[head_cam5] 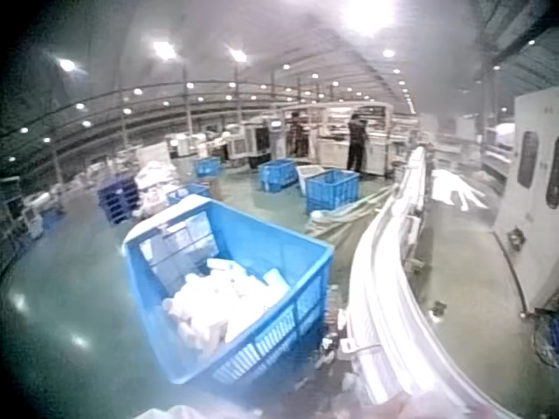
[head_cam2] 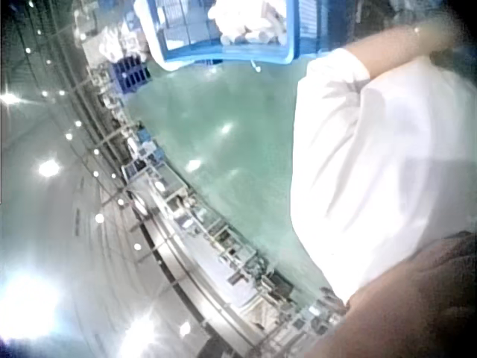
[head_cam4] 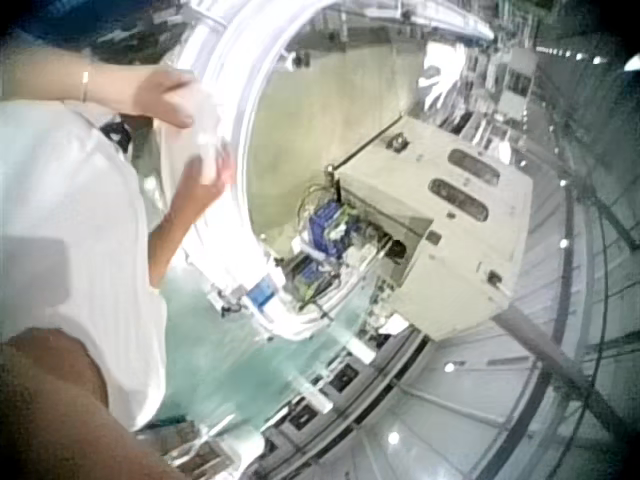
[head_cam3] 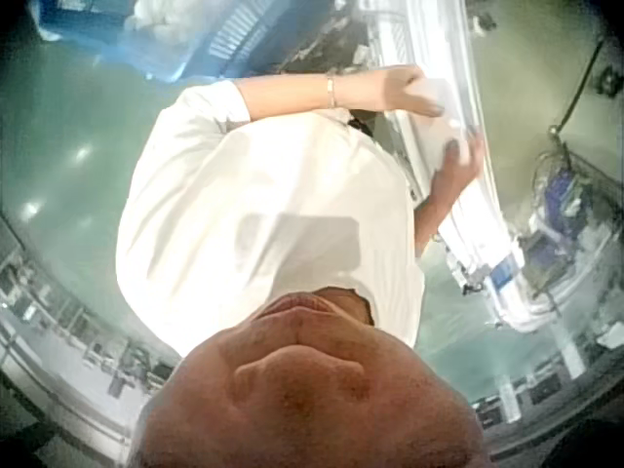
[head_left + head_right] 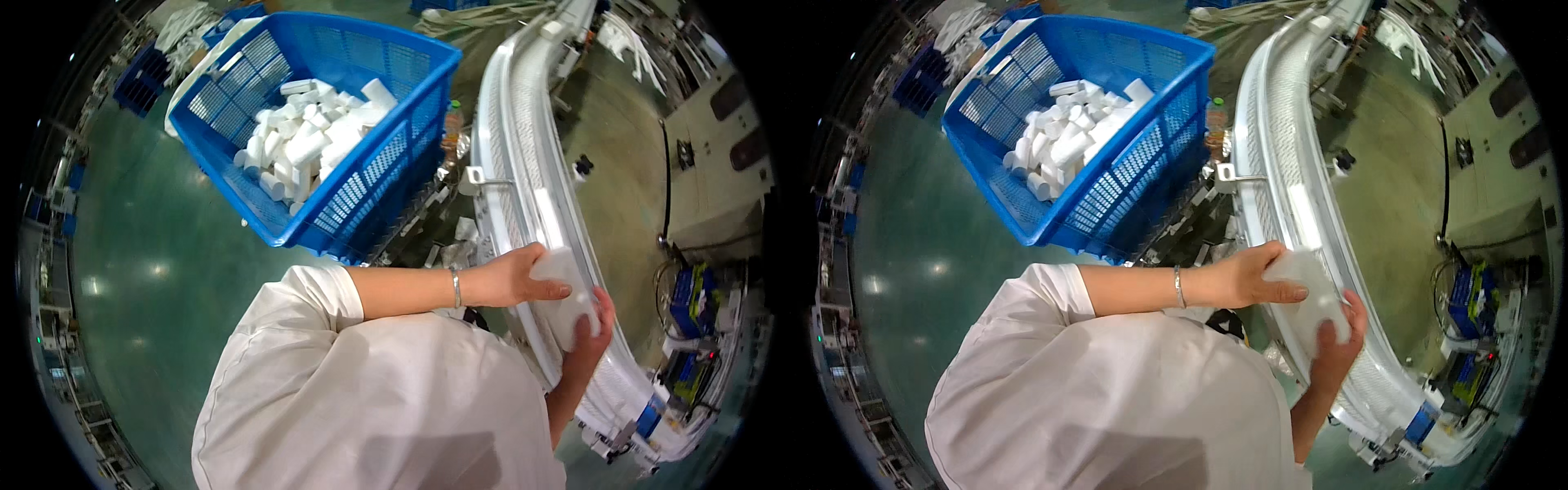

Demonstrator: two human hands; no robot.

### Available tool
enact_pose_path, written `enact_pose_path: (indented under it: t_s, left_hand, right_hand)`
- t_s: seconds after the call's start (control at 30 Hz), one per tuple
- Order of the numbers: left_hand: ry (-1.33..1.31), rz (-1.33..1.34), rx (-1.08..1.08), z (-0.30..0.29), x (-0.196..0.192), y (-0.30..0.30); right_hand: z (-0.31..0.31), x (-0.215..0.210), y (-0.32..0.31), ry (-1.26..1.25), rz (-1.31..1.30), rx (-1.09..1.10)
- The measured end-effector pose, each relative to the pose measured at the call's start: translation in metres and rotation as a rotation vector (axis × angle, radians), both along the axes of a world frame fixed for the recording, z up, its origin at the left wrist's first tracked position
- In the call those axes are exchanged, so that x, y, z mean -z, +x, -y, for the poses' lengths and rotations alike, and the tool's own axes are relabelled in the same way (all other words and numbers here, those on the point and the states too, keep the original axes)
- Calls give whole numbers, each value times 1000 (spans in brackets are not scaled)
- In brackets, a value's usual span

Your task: The person picks up white foam blocks from a blue crate and places them onto a curved conveyor belt. The person also applies a liquid from a plastic bottle to one of the foam blocks by hand.

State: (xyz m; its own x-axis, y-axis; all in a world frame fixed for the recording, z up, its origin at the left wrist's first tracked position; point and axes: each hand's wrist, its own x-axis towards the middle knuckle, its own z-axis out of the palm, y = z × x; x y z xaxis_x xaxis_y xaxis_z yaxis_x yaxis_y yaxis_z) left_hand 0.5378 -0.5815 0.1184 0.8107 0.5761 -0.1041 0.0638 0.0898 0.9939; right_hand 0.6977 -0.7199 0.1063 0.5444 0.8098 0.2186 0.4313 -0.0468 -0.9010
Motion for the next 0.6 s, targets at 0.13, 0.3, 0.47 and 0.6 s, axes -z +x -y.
enact_pose_path:
  t_s: [0.13, 0.3, 0.47, 0.6]
  left_hand:
    - [547, 13, -496, -88, -17, -60]
    - [857, -527, -915, -263, 67, -250]
    - [592, -1525, -617, -318, 194, -335]
    - [686, -1545, -634, -310, 273, -361]
  right_hand:
    - [29, 20, 76, -51, 101, 427]
    - [44, 47, 109, -206, -305, 391]
    - [1, 49, 91, -562, -150, 232]
    - [-20, 38, 83, -603, 96, 332]
